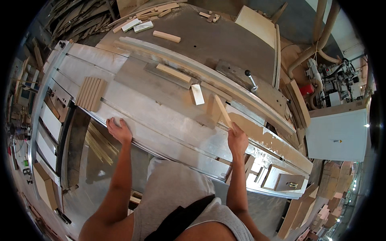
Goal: The person holds a wooden dowel and places it onto various small wooden pieces on a workbench, then aligns the pieces with the edge of the workbench.
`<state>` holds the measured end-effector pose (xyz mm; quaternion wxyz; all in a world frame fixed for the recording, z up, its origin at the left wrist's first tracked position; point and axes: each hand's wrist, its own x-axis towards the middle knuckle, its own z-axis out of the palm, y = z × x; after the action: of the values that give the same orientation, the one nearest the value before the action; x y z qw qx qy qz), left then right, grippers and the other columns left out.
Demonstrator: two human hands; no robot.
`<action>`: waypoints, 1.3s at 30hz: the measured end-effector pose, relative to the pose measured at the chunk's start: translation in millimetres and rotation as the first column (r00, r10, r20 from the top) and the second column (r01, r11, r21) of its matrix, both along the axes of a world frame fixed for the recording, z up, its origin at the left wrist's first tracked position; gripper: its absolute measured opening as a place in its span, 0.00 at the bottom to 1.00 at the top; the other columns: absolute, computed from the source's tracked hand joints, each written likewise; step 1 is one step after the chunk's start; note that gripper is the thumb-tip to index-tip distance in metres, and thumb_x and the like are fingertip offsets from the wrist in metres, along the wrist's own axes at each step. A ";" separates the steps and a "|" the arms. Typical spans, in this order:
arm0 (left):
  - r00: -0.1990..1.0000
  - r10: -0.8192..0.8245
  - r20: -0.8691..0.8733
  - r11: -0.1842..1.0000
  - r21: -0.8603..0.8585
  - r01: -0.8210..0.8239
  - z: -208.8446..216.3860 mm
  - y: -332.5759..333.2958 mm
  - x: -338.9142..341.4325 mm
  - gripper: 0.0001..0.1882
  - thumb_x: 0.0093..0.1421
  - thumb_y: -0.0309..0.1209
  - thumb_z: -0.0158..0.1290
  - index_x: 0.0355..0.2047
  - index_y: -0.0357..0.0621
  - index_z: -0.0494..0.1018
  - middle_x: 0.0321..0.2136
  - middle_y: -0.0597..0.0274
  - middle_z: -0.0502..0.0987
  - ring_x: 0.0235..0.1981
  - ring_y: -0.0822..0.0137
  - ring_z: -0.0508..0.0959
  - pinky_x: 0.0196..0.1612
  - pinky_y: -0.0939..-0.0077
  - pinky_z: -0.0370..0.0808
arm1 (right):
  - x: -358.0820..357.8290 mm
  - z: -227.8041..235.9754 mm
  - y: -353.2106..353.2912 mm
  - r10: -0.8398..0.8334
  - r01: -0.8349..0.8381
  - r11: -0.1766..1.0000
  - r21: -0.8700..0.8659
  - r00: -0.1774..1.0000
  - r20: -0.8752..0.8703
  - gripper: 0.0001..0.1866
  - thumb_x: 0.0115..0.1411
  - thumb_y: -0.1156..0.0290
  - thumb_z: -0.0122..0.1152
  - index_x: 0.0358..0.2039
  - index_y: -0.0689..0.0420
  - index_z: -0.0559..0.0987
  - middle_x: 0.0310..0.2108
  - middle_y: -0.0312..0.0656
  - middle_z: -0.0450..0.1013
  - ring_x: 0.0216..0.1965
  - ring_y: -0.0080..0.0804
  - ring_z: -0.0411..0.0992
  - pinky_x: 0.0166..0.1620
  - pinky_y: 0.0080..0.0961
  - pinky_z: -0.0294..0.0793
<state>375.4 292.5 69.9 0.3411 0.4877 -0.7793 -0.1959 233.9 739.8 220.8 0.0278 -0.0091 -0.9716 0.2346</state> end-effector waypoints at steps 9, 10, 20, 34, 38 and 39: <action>1.000 0.008 -0.009 1.000 -0.029 -0.008 -1.4 -0.2 0.1 0.26 0.63 0.37 0.57 0.59 0.39 0.70 0.65 0.44 0.64 0.65 0.42 0.63 0.67 0.50 0.60 | -40.3 37.7 47.3 0.139 -0.140 0.989 0.054 0.990 0.015 0.19 0.58 0.65 0.66 0.52 0.44 0.84 0.40 0.54 0.81 0.40 0.58 0.79 0.45 0.48 0.79; 1.000 0.006 -0.014 1.000 -0.031 -0.006 -1.7 0.3 0.4 0.26 0.63 0.37 0.57 0.59 0.39 0.70 0.65 0.44 0.64 0.65 0.42 0.63 0.67 0.50 0.60 | -51.5 48.4 51.0 0.166 -0.167 0.981 0.098 0.986 0.018 0.19 0.58 0.65 0.66 0.52 0.44 0.85 0.39 0.54 0.81 0.39 0.58 0.79 0.45 0.49 0.79; 0.999 -0.005 -0.039 1.000 0.022 0.005 -2.2 0.2 0.6 0.27 0.63 0.38 0.56 0.60 0.41 0.69 0.67 0.45 0.63 0.67 0.42 0.62 0.68 0.49 0.59 | -113.5 111.0 15.3 0.359 -0.404 0.864 0.301 0.913 0.194 0.16 0.57 0.65 0.65 0.47 0.44 0.87 0.38 0.54 0.81 0.42 0.55 0.79 0.47 0.46 0.79; 1.000 -0.003 0.021 1.000 0.021 0.003 0.7 -4.0 -1.0 0.26 0.63 0.36 0.57 0.60 0.38 0.69 0.66 0.44 0.63 0.67 0.43 0.61 0.68 0.51 0.59 | -113.5 93.5 -36.7 0.315 -0.329 0.894 0.305 0.944 0.097 0.16 0.56 0.64 0.66 0.46 0.40 0.87 0.35 0.51 0.81 0.37 0.51 0.81 0.44 0.44 0.81; 0.999 -0.039 0.021 0.999 0.000 0.039 4.8 -2.8 -2.3 0.26 0.64 0.36 0.56 0.59 0.37 0.69 0.65 0.40 0.63 0.66 0.42 0.62 0.68 0.50 0.59 | -135.5 95.4 -44.9 0.372 -0.379 0.868 0.321 0.924 0.087 0.15 0.55 0.64 0.67 0.44 0.39 0.88 0.28 0.49 0.80 0.33 0.56 0.79 0.40 0.45 0.80; 0.999 -0.044 0.018 0.999 0.002 0.044 4.9 -3.5 -1.2 0.26 0.64 0.37 0.56 0.59 0.37 0.69 0.65 0.40 0.63 0.66 0.42 0.62 0.68 0.50 0.59 | -141.7 96.9 -49.7 0.366 -0.382 0.859 0.340 0.924 0.113 0.15 0.55 0.64 0.66 0.44 0.39 0.88 0.29 0.49 0.81 0.33 0.55 0.79 0.41 0.44 0.80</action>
<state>374.2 289.0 74.9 0.3294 0.4723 -0.7928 -0.1997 92.2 690.1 317.8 -0.0385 0.1797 -0.9814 0.0558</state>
